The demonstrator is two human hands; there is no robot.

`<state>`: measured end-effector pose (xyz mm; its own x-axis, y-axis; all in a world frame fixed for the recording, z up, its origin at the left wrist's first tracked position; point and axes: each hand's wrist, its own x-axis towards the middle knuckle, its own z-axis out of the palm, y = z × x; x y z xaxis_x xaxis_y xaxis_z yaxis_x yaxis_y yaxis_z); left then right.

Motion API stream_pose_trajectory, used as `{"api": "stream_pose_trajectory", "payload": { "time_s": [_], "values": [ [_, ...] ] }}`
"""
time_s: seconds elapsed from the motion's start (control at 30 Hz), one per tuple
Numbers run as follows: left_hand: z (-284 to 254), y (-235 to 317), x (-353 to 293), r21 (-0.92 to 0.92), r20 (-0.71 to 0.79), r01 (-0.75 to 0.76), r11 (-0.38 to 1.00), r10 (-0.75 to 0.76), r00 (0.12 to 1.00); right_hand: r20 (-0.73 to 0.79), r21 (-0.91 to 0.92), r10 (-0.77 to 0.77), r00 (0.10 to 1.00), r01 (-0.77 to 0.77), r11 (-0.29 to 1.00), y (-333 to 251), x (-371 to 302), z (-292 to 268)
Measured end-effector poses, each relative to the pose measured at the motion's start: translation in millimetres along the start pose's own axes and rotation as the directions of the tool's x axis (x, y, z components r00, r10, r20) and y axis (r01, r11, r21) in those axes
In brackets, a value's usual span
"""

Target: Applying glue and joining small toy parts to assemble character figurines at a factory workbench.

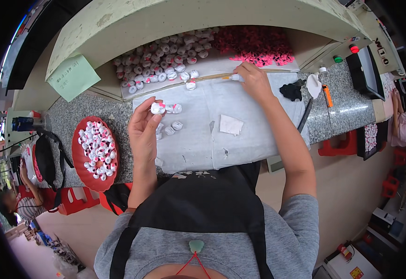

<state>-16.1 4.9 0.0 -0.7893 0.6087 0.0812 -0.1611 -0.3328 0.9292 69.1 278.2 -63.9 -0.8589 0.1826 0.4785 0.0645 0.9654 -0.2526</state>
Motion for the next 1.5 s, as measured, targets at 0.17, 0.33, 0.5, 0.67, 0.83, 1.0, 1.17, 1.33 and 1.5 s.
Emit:
{"api": "stream_pose_trajectory", "payload": {
  "time_s": [0.17, 0.33, 0.5, 0.67, 0.83, 1.0, 1.17, 1.33, 1.5],
  "values": [
    [13.5, -2.9, -1.5, -0.049, -0.046, 0.022, 0.999, -0.024, 0.999, -0.089, 0.551, 0.365, 0.927, -0.260, 0.793, -68.1, 1.7, -40.3],
    [22.0, -4.6, -3.0, 0.060, 0.113, 0.017, 0.998, -0.023, 0.993, 0.264, 0.923, 0.514, 0.816, -0.368, 0.110, -138.3, -8.3, -63.3],
    [24.9, -4.5, -3.8, 0.260, 0.174, -0.146, 0.954, 0.102, 0.979, 0.389, 0.921, 0.410, 0.825, -0.362, -0.146, -155.0, -8.5, -57.5],
    [26.0, -5.7, -5.8, 0.382, 0.239, -0.288, 0.878, 0.207, 0.949, 0.360, 0.930, 0.449, 0.818, -0.350, -0.107, -156.0, -8.9, -49.8],
    [24.7, -4.2, -7.6, 0.336, 0.261, -0.295, 0.895, 0.212, 0.942, 0.321, 0.943, 0.479, 0.817, -0.325, -0.079, -159.3, -11.5, -47.8],
    [22.8, -0.4, -10.6, 0.093, 0.197, -0.060, 0.994, 0.041, 0.980, 0.226, 0.967, 0.450, 0.864, -0.255, 0.003, -160.7, -13.5, -44.6],
    [21.6, 4.8, -12.8, -0.051, 0.255, 0.029, 0.998, -0.015, 0.967, 0.324, 0.940, 0.354, 0.877, -0.340, -0.018, -165.2, -9.1, -54.5],
    [20.9, 4.4, -14.8, -0.093, 0.310, 0.052, 0.994, -0.021, 0.950, 0.299, 0.951, 0.314, 0.901, -0.308, -0.024, -161.5, -14.7, -48.9],
    [18.7, -0.7, -14.8, -0.010, 0.316, -0.077, 0.997, 0.076, 0.946, 0.278, 0.957, 0.313, 0.908, -0.288, -0.015, -162.5, -18.2, -49.2]
  ]
}}
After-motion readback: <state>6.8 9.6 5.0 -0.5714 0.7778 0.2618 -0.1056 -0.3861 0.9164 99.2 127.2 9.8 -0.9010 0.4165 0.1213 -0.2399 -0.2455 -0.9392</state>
